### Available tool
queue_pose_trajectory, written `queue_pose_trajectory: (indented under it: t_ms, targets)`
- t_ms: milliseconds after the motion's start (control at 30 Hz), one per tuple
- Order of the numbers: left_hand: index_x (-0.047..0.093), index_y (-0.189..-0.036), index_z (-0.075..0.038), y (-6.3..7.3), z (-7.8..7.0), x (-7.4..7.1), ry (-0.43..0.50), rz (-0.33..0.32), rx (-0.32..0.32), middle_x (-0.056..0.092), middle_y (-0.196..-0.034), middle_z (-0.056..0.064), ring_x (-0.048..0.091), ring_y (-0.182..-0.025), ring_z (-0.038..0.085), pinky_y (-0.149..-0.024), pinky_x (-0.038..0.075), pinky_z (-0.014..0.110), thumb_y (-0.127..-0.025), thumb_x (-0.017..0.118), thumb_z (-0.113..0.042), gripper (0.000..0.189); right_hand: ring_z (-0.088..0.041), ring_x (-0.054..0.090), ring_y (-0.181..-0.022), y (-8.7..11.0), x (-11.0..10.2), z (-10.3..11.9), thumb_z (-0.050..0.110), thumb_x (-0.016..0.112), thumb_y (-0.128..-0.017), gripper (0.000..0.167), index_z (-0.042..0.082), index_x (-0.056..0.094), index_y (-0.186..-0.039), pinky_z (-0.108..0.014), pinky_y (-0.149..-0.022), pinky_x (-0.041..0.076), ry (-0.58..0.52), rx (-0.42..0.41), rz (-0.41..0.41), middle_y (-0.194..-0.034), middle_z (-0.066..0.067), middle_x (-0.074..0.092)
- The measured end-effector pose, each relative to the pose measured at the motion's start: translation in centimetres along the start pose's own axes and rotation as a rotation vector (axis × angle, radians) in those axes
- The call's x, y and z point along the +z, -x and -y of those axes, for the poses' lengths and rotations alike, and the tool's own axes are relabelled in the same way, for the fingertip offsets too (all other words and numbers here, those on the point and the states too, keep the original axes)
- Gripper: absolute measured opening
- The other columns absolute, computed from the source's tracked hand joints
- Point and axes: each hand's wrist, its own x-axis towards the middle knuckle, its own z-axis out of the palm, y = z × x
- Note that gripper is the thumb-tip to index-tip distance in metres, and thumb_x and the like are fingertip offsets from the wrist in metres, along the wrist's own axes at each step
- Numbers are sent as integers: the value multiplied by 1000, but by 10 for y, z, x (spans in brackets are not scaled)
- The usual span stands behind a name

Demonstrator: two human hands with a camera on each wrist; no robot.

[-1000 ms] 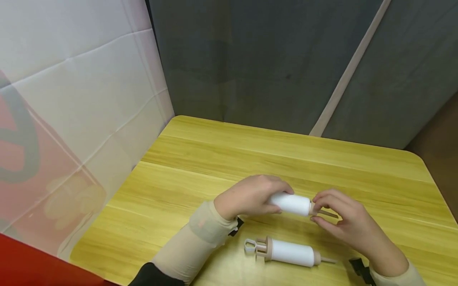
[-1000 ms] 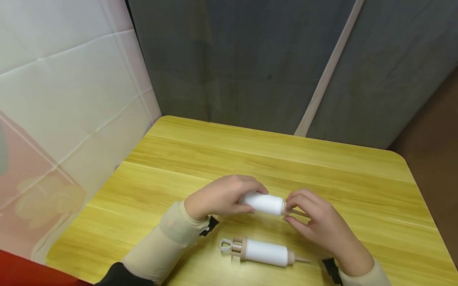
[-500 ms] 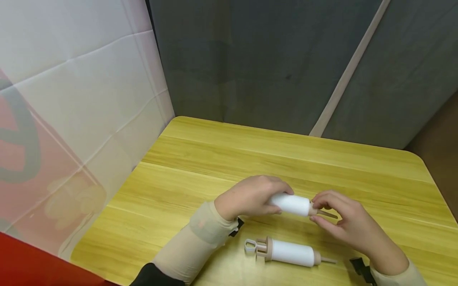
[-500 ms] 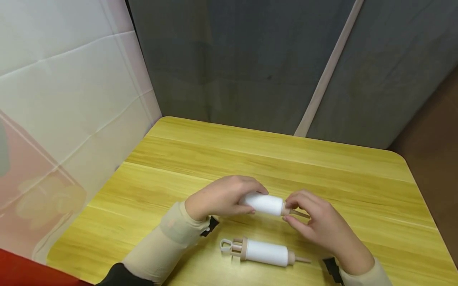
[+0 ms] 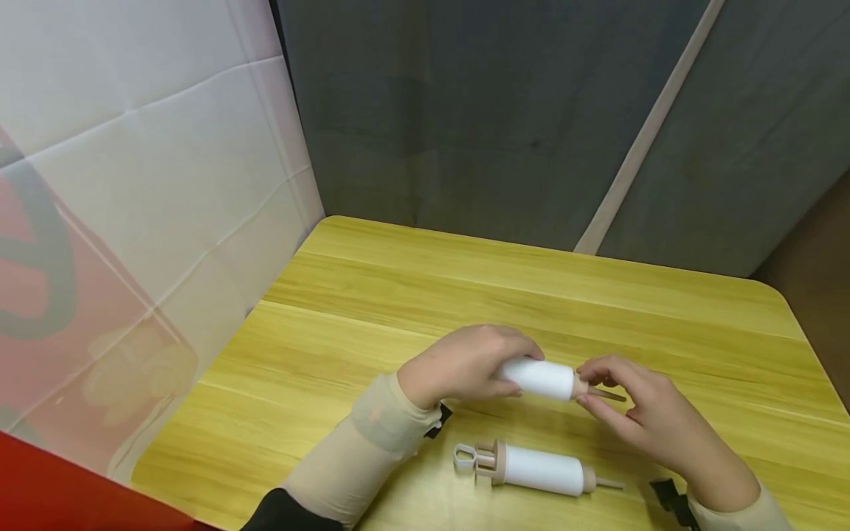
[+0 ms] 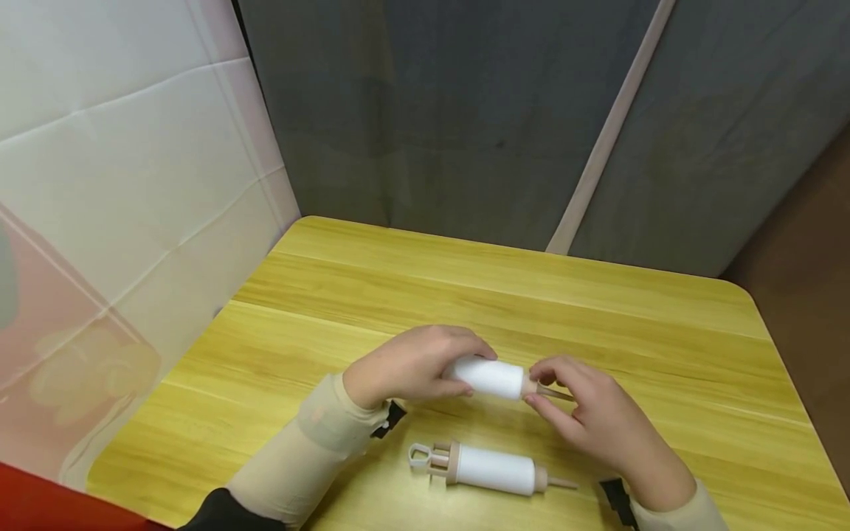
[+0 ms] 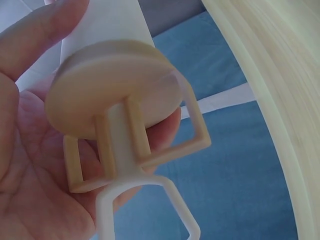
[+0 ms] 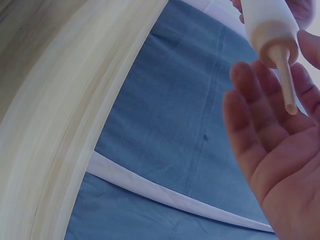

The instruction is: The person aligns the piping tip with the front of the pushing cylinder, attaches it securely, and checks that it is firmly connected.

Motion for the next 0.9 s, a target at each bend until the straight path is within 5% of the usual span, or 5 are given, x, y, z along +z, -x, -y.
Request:
queue_pose_trajectory:
  t_ms: [167, 600, 900]
  targets:
    - [73, -128, -11, -1, 0, 0, 21, 3, -8, 73, -125, 2, 67, -107, 12, -96, 53, 25, -89, 89, -17, 44, -13, 68, -104, -1, 3, -1, 46, 65, -105, 38, 9, 71, -113, -15, -94, 53, -9, -74, -77, -117, -4, 71]
    - [72, -129, -10, 0, 1, 1, 39, 18, -7, 73, -125, 2, 66, -107, 11, -95, 52, 22, -90, 89, -19, 43, -11, 68, -96, -3, 10, -2, 42, 66, -105, 36, 6, 72, -108, -14, -88, 54, -21, -143, -118, -107, -2, 71]
    - [72, -130, -10, -1, -2, 1, 24, 6, -20, 73, -127, 3, 67, -109, 12, -97, 52, 23, -90, 88, -19, 44, -9, 71, -95, 1, 3, 0, 34, 70, -106, 24, 12, 69, -116, -17, -90, 55, 24, -7, -18, -110, 8, 71]
